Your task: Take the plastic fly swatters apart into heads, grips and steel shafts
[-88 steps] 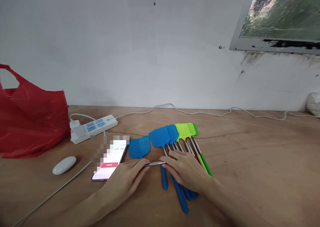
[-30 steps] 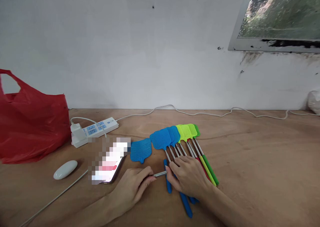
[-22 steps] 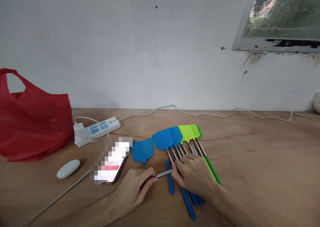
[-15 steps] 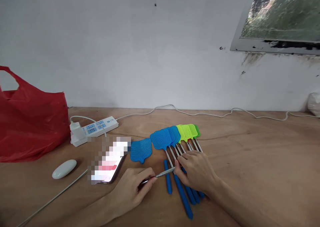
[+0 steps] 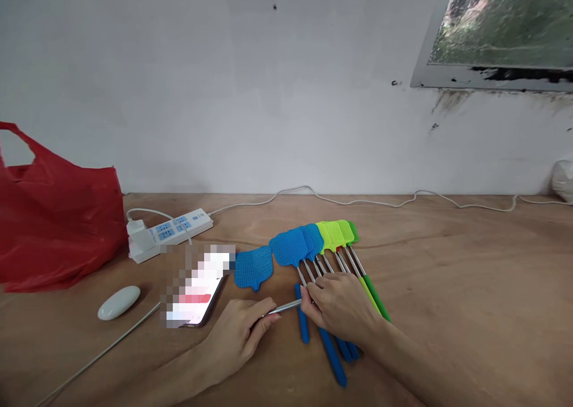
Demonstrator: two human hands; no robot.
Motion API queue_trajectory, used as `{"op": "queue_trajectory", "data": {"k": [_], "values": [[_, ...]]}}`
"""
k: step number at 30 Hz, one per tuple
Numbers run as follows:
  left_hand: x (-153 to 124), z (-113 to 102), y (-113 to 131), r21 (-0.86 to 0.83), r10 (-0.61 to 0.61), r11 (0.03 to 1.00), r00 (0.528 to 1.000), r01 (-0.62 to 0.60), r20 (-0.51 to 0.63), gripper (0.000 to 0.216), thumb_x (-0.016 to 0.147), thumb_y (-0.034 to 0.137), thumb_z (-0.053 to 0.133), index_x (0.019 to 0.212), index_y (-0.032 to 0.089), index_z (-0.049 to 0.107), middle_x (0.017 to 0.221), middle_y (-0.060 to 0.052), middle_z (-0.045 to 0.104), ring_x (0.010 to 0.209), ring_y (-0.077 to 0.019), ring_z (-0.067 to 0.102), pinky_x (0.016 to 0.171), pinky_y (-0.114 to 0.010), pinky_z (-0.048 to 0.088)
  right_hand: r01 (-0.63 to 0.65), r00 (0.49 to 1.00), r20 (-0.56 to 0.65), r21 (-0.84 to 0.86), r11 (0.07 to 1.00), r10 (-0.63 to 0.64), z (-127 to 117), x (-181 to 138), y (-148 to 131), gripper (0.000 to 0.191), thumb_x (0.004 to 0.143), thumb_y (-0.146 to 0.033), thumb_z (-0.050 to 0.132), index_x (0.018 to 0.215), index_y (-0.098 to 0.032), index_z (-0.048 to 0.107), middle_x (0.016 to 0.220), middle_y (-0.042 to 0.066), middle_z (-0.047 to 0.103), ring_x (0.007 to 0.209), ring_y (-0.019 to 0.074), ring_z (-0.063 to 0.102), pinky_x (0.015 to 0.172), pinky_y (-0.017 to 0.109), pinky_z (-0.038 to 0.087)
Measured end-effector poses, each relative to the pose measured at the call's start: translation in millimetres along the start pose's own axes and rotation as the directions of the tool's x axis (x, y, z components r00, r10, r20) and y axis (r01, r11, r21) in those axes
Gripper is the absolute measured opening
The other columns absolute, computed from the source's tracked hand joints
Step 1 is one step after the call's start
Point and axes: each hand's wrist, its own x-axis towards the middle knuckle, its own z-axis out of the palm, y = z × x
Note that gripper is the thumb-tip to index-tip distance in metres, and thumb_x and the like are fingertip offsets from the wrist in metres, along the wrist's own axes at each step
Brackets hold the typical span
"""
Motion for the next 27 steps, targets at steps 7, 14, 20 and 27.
{"op": "queue_trajectory", "data": {"k": [7,14,20,27], "values": [[2.3,-1.4,-0.7,-0.075,-0.054,0.996,0.998,0.056,0.029,0.032,0.105,0.028,0.038,0.075,0.022,0.043,0.058,0.003,0.054,0.052,-0.0162,0.056,0.052,-0.028,0.024,0.015,1.0,-0.02,-0.026,1.0,-0.016,0.6,2.7,6.7,0.046,0.098,-0.019,0.042,0.054,-0.019,0.056,0.049,-0.001,0.058,0.045,0.0109,0.053,0.054,0.031,0.027],[3.3,-2.3,-0.3,-0.095,-0.076,0.992,0.996,0.08,0.05,0.029,0.103,0.026,0.039,0.075,0.023,0.041,0.059,0.004,0.051,0.053,-0.0161,0.053,0.053,-0.028,0.024,0.007,1.0,0.001,-0.017,1.0,-0.007,0.6,-3.8,21.2,0.045,0.099,-0.02,0.041,0.057,-0.019,0.058,0.051,0.0,0.059,0.046,0.0117,0.052,0.055,0.031,0.028],[3.3,-3.7,0.3,-0.134,-0.093,0.986,0.994,0.099,0.056,0.031,0.103,0.026,0.038,0.073,0.023,0.038,0.057,0.004,0.048,0.052,-0.0155,0.051,0.053,-0.029,0.022,0.021,1.0,0.002,-0.015,1.0,-0.021,1.7,-6.2,32.7,0.046,0.098,-0.017,0.041,0.054,-0.019,0.056,0.05,0.0,0.057,0.045,0.0115,0.05,0.054,0.031,0.027],[1.0,-4.9,2.0,-0.11,-0.121,0.986,0.99,0.128,0.071,0.029,0.104,0.027,0.037,0.076,0.023,0.041,0.058,0.004,0.052,0.054,-0.0162,0.055,0.053,-0.028,0.025,-0.088,0.996,-0.008,0.005,0.996,0.088,-2.9,-22.4,59.0,0.048,0.099,-0.02,0.043,0.051,-0.02,0.05,0.047,0.0,0.051,0.044,0.0117,0.046,0.052,0.03,0.024]]}}
